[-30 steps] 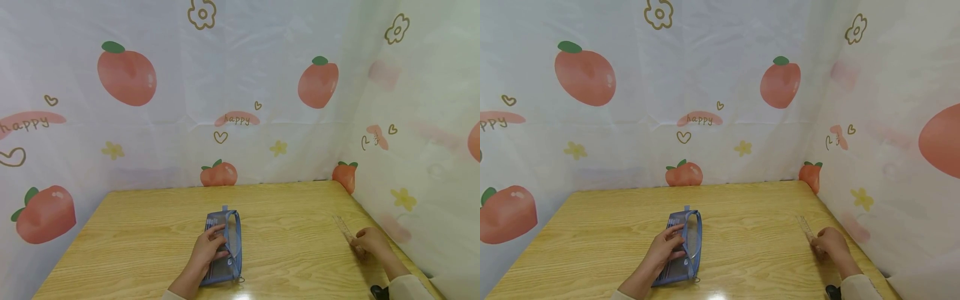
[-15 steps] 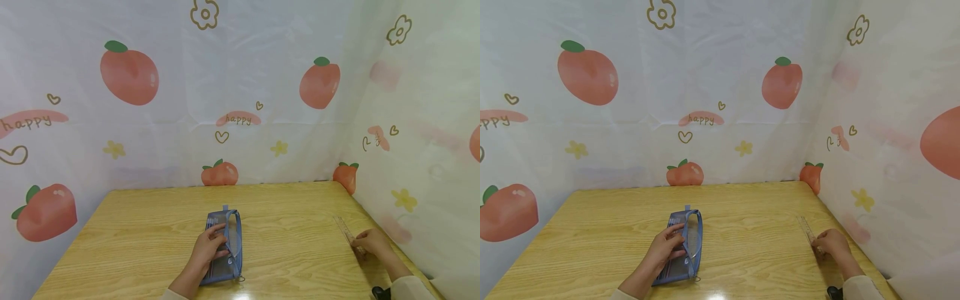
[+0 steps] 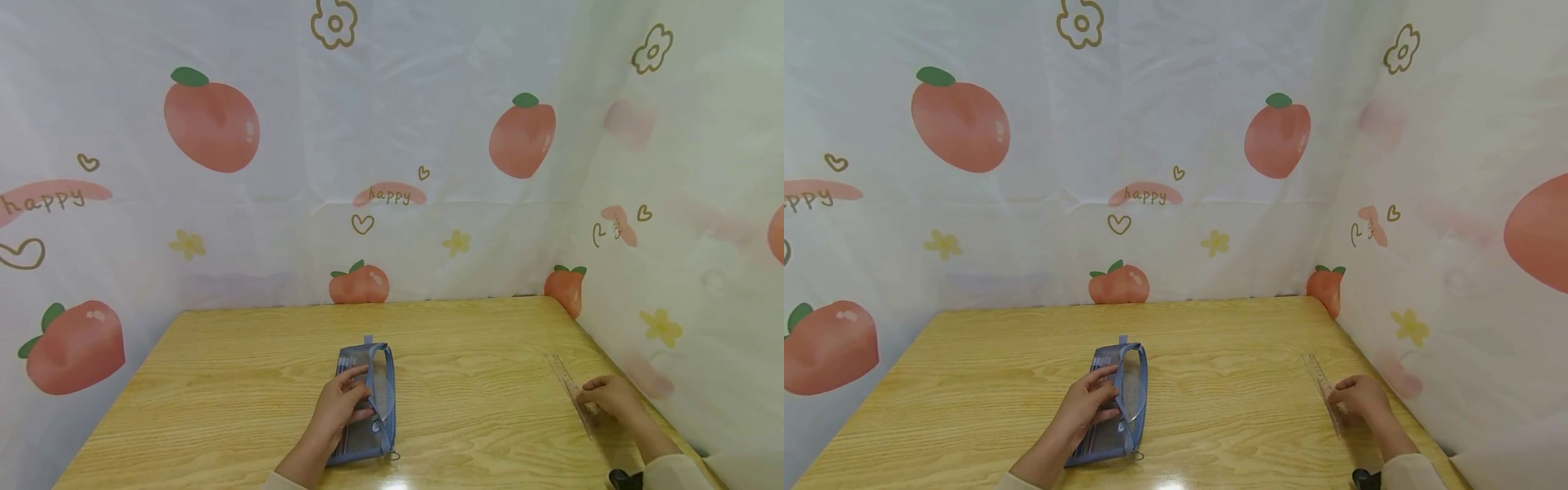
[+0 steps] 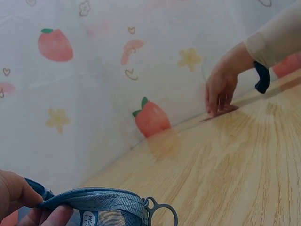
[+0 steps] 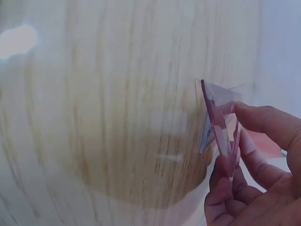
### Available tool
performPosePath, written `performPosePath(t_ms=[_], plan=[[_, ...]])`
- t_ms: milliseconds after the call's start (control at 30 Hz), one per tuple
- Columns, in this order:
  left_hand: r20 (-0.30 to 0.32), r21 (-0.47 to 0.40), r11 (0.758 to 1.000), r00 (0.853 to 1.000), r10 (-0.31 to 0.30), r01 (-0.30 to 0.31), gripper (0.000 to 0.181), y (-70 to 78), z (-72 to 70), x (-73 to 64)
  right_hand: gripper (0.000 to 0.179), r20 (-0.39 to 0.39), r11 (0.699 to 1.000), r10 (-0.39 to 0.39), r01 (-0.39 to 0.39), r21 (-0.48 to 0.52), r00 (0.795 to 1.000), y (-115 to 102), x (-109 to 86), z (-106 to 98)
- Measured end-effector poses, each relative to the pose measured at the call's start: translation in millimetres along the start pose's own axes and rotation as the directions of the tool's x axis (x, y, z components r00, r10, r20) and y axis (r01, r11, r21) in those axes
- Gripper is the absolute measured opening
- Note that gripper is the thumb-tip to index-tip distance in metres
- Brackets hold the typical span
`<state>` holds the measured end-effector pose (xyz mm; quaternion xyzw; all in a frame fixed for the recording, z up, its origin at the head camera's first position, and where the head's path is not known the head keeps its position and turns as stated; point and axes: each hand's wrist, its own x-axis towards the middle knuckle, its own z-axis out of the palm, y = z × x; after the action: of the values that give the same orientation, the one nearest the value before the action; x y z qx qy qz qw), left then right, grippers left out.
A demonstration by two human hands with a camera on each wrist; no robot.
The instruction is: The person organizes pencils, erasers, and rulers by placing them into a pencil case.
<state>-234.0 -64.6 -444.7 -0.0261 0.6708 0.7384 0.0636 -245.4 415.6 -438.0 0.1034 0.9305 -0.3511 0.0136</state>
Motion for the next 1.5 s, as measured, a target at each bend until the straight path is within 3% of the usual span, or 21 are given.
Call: performPosePath(t_ms=[300, 700, 833, 1100, 1333, 1433, 1500], plan=[[-0.004, 0.003, 1.0, 1.0, -0.008, 0.008, 0.049, 0.8, 0.1, -1.1, 0.033, 0.063, 0.989, 0.013, -0.022, 0.144, 0.998, 8.6, 0.2, -5.4], [-0.004, 0.0, 1.0, 1.0, -0.011, 0.011, 0.049, 1.0, 0.1, -1.7, 0.035, 0.237, 0.936, -0.042, -0.044, 0.348, 0.971, 22.0, -0.8, -10.5], [-0.004, 0.002, 1.0, 1.0, -0.012, 0.012, 0.049, 1.0, 0.2, -1.6, 0.031, 0.302, 0.893, -0.03, -0.11, 0.435, 0.953, 22.2, -1.5, -9.5], [-0.002, 0.001, 1.0, 1.0, -0.009, 0.009, 0.048, 1.4, 0.6, -1.6, 0.022, 0.394, 0.777, -0.128, -0.155, 0.611, 0.91, 20.9, -4.4, -6.0], [0.005, 0.002, 1.0, 1.0, -0.01, 0.01, 0.049, 1.4, 0.3, -1.9, 0.028, 0.457, 0.687, -0.327, -0.124, 0.716, 0.827, 17.9, -4.7, -1.1], [0.006, 0.003, 1.0, 1.0, -0.009, 0.009, 0.049, 1.4, 0.4, -1.9, 0.03, 0.454, 0.664, -0.352, -0.123, 0.737, 0.819, 13.7, -5.0, 3.5], [0.007, 0.004, 1.0, 1.0, -0.009, 0.009, 0.048, 1.5, 0.4, -2.0, 0.029, 0.448, 0.667, -0.339, -0.125, 0.735, 0.828, 10.0, -5.4, 7.4]])
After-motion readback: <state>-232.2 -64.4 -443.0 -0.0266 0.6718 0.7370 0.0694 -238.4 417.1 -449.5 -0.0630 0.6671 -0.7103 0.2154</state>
